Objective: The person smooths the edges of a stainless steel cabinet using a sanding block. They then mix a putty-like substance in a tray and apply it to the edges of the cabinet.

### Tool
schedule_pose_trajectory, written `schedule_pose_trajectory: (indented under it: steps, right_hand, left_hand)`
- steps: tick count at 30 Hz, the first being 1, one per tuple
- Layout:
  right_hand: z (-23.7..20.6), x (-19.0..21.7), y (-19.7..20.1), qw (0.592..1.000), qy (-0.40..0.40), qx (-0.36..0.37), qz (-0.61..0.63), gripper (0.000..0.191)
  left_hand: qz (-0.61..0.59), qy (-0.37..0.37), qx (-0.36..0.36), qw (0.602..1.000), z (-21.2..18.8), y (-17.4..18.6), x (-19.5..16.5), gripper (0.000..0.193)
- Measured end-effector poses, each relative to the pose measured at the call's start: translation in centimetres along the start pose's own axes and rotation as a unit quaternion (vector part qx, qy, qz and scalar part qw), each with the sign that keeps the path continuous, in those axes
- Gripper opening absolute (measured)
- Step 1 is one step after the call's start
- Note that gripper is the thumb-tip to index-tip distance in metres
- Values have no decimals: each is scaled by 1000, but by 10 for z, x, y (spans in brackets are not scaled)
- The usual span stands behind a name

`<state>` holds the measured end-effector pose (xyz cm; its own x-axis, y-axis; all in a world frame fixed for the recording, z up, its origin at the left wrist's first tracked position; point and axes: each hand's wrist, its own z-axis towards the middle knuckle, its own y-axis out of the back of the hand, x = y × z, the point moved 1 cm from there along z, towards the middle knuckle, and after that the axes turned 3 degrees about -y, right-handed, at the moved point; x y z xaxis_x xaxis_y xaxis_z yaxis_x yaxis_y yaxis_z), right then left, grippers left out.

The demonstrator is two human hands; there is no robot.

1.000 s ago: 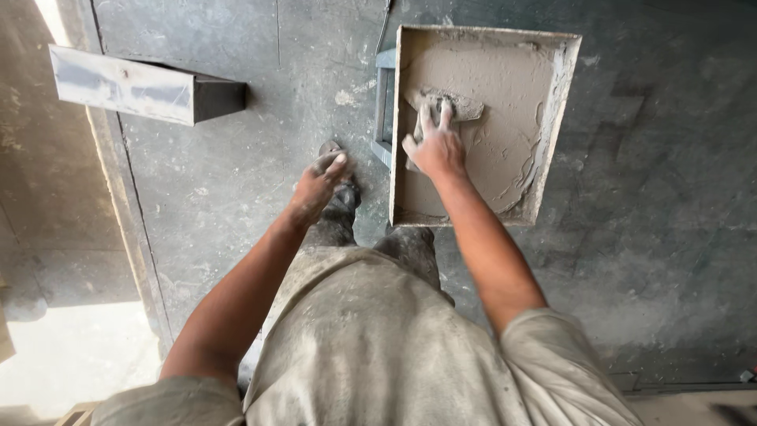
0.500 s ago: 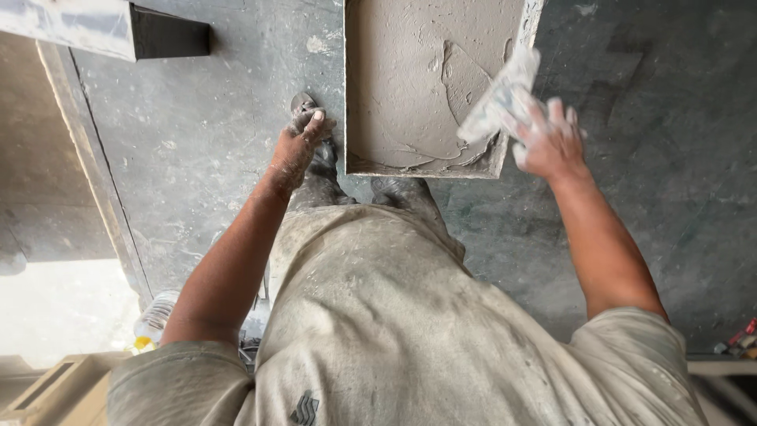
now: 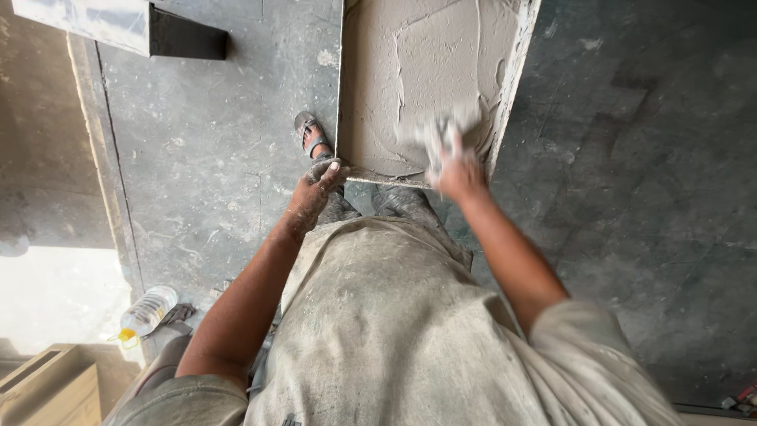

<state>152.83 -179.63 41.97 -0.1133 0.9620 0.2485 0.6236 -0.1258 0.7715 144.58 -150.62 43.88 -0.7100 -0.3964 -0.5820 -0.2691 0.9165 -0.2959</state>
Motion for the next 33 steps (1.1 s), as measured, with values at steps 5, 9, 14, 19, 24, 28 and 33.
schedule_pose_trajectory:
  steps: [5,9,14,19,24,28,33]
  right_hand:
    - [-79,-4,0,997,-58,38,-11,81]
    - [-24,22,18,987,123,-52,-94,71]
    - [57,61,-15,919,309,-25,-245,61]
    - [67,0,-27,886,314,153,-304,46]
    - [62,-127,63,860,330,71,-381,60]
    - [85,-162,119,879,325,-75,-340,58]
    - [111,-129,82,932,266,-101,-225,74]
  left_hand:
    - [38,53,-14,998,30,19,-20,62]
    - [34,-71,-6,997,48,24,-53,60]
    - [45,-155,-59,985,33,46,-59,59]
    - [-19,-140,-145,979,-10,66,-11,55]
    - [-110,-94,-200,969,-38,71,54,56]
    - [-98,-49,-217,970,-42,66,74,56]
    - [-40,-66,-208,975,-30,41,44,56]
